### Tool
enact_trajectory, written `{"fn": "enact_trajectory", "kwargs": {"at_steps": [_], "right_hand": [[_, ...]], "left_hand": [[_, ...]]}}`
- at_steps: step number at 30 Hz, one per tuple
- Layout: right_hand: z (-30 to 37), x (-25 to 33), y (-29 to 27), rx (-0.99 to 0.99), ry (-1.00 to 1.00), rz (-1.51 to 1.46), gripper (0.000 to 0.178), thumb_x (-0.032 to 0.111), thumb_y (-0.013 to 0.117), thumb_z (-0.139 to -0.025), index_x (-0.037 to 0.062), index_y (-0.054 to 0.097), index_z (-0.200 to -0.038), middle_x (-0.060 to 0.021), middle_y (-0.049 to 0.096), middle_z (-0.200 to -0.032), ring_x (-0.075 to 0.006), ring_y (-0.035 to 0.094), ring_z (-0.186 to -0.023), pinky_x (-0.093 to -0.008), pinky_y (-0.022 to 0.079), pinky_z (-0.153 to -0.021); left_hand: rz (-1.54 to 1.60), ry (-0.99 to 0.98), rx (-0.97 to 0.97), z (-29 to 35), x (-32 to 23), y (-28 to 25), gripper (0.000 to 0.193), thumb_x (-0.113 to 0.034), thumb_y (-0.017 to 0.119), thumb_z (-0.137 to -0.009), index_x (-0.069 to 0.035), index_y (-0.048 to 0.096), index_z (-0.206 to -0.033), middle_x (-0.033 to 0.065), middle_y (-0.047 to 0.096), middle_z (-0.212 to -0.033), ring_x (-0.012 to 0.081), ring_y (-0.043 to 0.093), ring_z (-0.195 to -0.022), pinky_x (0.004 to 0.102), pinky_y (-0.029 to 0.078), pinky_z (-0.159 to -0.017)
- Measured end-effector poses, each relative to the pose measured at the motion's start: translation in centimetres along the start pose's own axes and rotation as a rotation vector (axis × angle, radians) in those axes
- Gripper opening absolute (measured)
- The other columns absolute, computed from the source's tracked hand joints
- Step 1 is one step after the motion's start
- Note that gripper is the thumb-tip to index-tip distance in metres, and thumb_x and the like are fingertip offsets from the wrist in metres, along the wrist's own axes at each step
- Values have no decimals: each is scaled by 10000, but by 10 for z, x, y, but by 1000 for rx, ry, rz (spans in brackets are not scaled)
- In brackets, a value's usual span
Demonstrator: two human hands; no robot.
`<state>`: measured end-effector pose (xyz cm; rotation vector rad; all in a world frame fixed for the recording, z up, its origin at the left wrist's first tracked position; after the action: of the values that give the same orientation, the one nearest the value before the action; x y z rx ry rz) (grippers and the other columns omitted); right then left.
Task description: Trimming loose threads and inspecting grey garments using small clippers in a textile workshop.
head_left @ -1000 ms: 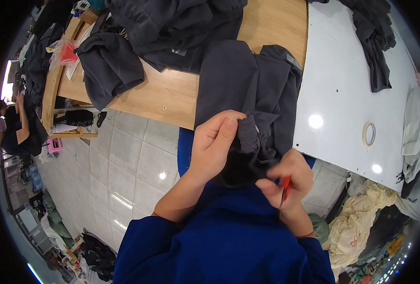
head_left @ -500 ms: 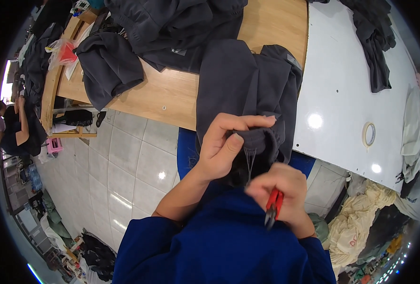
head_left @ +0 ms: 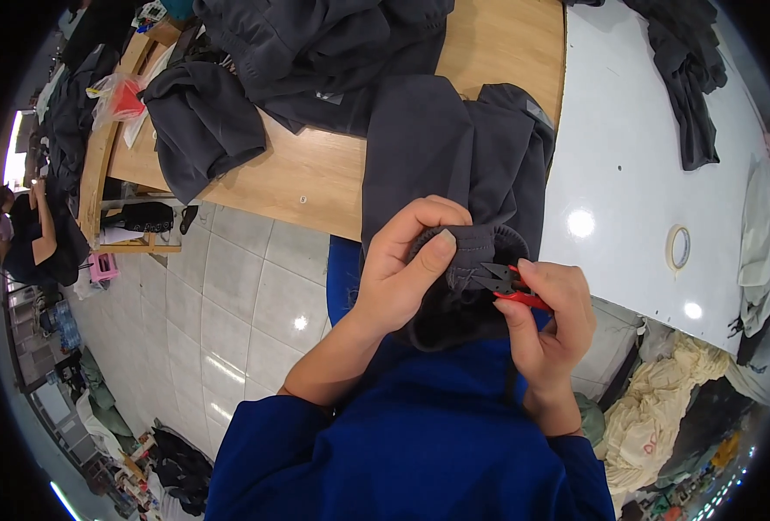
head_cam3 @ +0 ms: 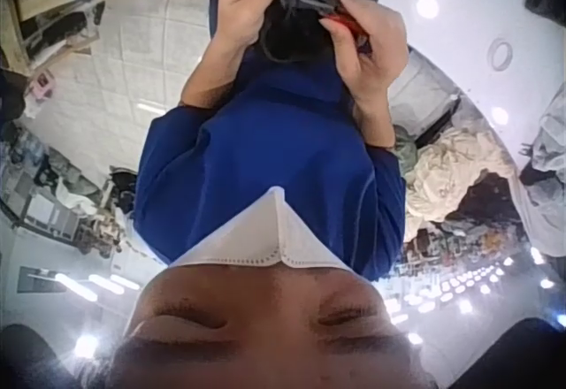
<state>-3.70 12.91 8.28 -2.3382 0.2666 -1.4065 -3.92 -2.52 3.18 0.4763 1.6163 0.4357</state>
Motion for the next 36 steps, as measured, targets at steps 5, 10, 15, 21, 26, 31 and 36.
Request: {"fn": "enact_trajectory", "kwargs": {"at_steps": [5,10,15,21,26,31,36], "right_hand": [[-3,5,-5,-20,-107,165,380,65,784,-584,77,668,-945,-39,618,-809,-161,501,-640,-249,375,-545],[-5,7,-6,8,-127,140,386,92,791,-574,102,676,-942,-23,612,-794,-158,484,-633,-249,367,-534],[-4,12,-6,29,-139,176,368,98,794,-569,104,682,-921,-12,607,-781,-151,476,-629,-245,364,-529],[-2,11,-6,28,-151,160,339,104,792,-575,101,686,-897,-8,604,-762,-147,472,-623,-240,364,-529],[1,7,-10,-4,-93,81,332,105,789,-587,95,684,-901,-18,606,-755,-146,474,-619,-239,365,-528],[3,10,-11,27,-103,110,340,113,787,-593,96,684,-917,-19,607,-748,-143,472,-605,-242,364,-522],[2,15,-10,38,-139,196,347,132,790,-586,103,688,-916,-10,603,-744,-142,469,-598,-243,361,-515]], "left_hand": [[24,-132,-85,6,0,-3,163,-123,525,-920,12,543,-1010,23,578,-906,43,518,-802,187,428,-747],[8,-183,-48,6,-4,0,140,-81,559,-895,16,566,-996,17,590,-879,42,539,-791,180,445,-714],[-28,-178,-54,7,-10,0,133,-64,570,-883,21,581,-985,21,598,-871,49,551,-787,181,455,-710],[-30,-197,-45,9,-11,-1,131,-56,573,-879,28,590,-978,29,610,-878,56,564,-795,182,460,-722],[-23,-193,-45,9,-11,-1,135,-54,577,-876,31,591,-981,32,615,-884,57,567,-798,184,463,-726],[-12,-188,-67,8,-12,1,129,-48,578,-875,33,591,-975,34,619,-871,56,568,-794,181,462,-715],[-74,-161,-70,8,-13,2,131,-35,591,-864,35,590,-974,35,622,-867,55,569,-787,177,459,-707]]}}
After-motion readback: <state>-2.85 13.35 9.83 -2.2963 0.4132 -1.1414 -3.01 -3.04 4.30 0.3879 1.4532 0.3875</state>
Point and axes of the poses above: each hand's wrist, its own z-axis away from the middle knuckle, its own y-axis out of the palm, x = y × z, the point moved 6 cm from there along -z, towards the middle knuckle
